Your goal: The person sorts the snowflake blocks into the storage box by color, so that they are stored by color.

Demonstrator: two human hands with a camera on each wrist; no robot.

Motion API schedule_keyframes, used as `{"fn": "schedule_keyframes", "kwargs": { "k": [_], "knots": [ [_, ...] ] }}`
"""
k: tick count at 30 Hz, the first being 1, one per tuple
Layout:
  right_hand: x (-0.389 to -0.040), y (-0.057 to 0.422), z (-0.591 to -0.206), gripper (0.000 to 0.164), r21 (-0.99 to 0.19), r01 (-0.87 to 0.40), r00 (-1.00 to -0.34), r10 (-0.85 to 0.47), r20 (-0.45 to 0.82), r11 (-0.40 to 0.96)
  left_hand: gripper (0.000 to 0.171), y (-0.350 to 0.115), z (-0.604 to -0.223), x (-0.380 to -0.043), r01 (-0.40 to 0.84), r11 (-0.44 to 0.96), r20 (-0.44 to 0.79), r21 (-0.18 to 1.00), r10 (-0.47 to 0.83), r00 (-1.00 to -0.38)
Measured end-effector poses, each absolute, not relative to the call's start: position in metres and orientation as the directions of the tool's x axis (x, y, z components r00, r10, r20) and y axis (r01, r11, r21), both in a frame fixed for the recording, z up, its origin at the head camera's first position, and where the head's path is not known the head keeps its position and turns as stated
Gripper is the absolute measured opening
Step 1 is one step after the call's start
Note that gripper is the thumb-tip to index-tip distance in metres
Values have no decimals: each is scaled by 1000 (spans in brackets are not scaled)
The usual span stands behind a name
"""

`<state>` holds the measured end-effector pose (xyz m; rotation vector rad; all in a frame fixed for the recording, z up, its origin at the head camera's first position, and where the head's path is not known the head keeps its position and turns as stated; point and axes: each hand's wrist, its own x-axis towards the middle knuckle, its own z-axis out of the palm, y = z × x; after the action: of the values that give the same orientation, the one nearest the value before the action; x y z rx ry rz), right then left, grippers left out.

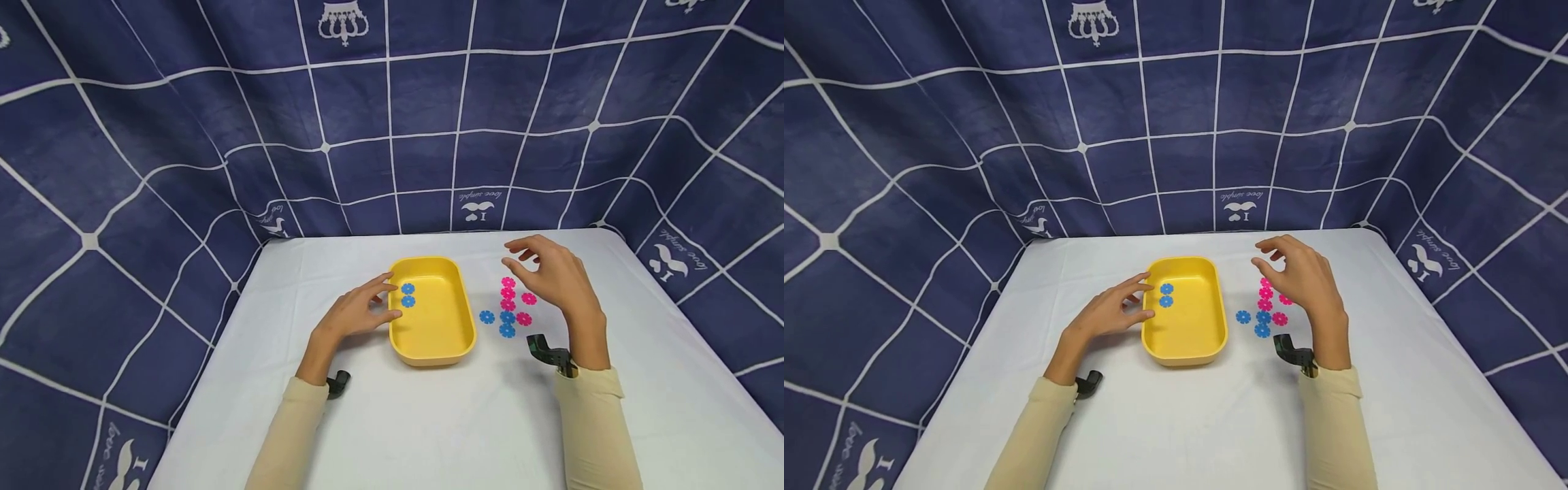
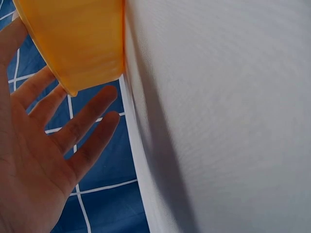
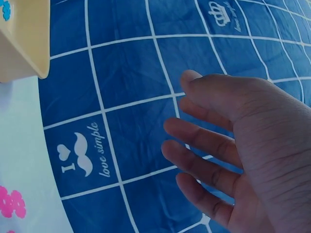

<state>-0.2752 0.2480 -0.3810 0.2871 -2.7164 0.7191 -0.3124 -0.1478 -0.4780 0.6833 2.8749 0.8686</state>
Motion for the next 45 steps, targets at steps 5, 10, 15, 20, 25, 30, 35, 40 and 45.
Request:
{"fn": "schedule_keyframes", "kwargs": {
  "k": [5,10,15,20,25,30,35,40,45],
  "knots": [
    [-280,245,-386,43,-450,-265,-941,-126,315,853,68,-149,-480,-312,401,736,72,545,435,-897],
    [-285,247,-395,43,-469,-258,-952,-139,274,844,68,-150,-479,-312,401,739,65,541,439,-896],
    [-291,250,-405,42,-486,-235,-964,-139,226,842,67,-149,-479,-315,406,736,66,541,445,-893],
    [-295,251,-414,43,-506,-213,-974,-137,182,836,66,-147,-480,-317,405,730,70,550,444,-893],
    [-300,252,-424,43,-535,-205,-978,-155,138,819,66,-147,-480,-316,406,731,62,549,448,-892],
    [-305,254,-435,45,-558,-194,-981,-178,83,807,66,-147,-479,-316,415,729,64,544,457,-887],
    [-311,254,-440,44,-589,-224,-968,-249,41,776,67,-147,-477,-317,420,728,74,543,456,-887],
    [-312,254,-448,45,-605,-230,-959,-285,5,762,65,-147,-478,-317,416,726,74,548,453,-888],
    [-312,254,-456,39,-609,-201,-953,-297,-60,767,64,-146,-481,-318,412,728,73,548,449,-891]
  ]
}}
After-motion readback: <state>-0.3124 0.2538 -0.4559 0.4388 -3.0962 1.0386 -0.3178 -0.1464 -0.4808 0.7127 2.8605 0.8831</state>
